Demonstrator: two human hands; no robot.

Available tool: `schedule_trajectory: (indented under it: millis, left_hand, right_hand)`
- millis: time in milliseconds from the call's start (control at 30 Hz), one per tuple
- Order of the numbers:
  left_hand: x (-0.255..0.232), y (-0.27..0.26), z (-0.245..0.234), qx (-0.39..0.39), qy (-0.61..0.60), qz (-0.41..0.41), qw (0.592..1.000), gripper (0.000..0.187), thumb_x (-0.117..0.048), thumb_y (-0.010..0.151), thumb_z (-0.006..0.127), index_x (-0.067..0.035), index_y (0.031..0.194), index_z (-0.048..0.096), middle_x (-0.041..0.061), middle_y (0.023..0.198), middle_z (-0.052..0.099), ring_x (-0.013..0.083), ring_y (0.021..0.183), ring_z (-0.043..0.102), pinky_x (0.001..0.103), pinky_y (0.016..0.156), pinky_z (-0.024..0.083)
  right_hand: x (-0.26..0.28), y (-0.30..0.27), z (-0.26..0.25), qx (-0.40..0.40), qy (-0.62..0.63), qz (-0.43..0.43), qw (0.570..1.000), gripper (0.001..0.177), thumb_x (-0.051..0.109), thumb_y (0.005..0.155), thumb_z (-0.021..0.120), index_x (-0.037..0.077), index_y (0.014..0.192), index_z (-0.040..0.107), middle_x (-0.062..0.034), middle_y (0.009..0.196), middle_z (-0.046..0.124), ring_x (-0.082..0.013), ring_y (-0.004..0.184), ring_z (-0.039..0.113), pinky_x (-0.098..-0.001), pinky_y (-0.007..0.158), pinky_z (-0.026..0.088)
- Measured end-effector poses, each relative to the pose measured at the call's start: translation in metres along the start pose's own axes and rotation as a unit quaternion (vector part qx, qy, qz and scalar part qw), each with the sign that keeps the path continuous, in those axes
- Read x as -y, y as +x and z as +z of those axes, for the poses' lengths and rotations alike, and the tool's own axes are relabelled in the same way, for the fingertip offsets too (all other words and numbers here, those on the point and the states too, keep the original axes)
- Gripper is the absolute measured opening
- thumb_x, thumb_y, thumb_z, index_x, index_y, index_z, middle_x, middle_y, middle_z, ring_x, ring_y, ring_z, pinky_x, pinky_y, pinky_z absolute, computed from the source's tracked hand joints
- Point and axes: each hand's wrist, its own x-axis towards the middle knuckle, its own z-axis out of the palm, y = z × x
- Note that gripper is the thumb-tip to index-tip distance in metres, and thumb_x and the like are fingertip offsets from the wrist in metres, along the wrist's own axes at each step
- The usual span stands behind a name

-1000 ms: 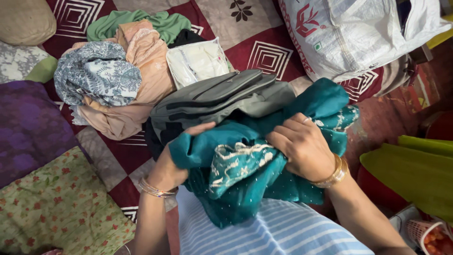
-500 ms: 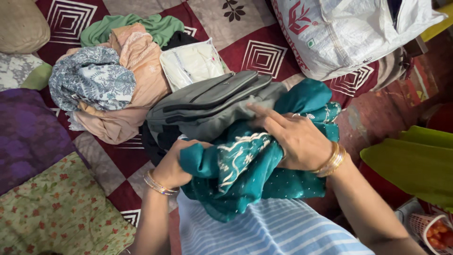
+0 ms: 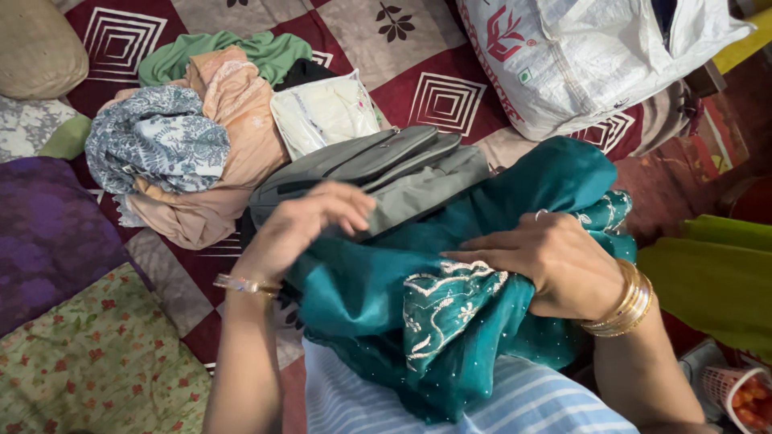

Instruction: The person packs a backpack by placing a red and white patterned dress and a teal patterned dress inside.

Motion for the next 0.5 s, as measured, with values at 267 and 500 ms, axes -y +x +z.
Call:
schedule_trajectory:
  millis: [267, 500]
  left_hand:
    - [0.04, 0.073, 0.013, 0.056, 0.57, 0.096, 0.814, 0.028, -0.02, 0.067, 0.081, -0.018, 0.094, 0.084, 0.017, 0.163, 0.034, 0.0425, 0.14, 0.036, 0.051, 0.113, 0.026]
    - [0.036, 0.067, -0.024, -0.105, 0.671, 0.065, 0.731, 0.032, 0.004, 0.079, 0.064, -0.011, 0.102, 0.08, 0.008, 0.144, 0.058, 0.0372, 0.122, 0.054, 0.044, 0.103, 0.047]
  right_hand:
    - [0.003, -0.002, 0.002, -0.03, 0.007, -0.006, 1.0, 0.057, 0.023, 0.06, 0.081, 0.017, 0.116, 0.076, -0.0028, 0.109, 0.079, -0.0241, 0.059, 0.064, -0.0354, 0.054, 0.048]
    - [0.0, -0.019, 0.0, -0.037, 0.008, 0.014, 0.999, 0.053, 0.021, 0.059, 0.081, 0.015, 0.112, 0.078, -0.0048, 0.101, 0.079, -0.0215, 0.056, 0.065, -0.0328, 0.052, 0.049]
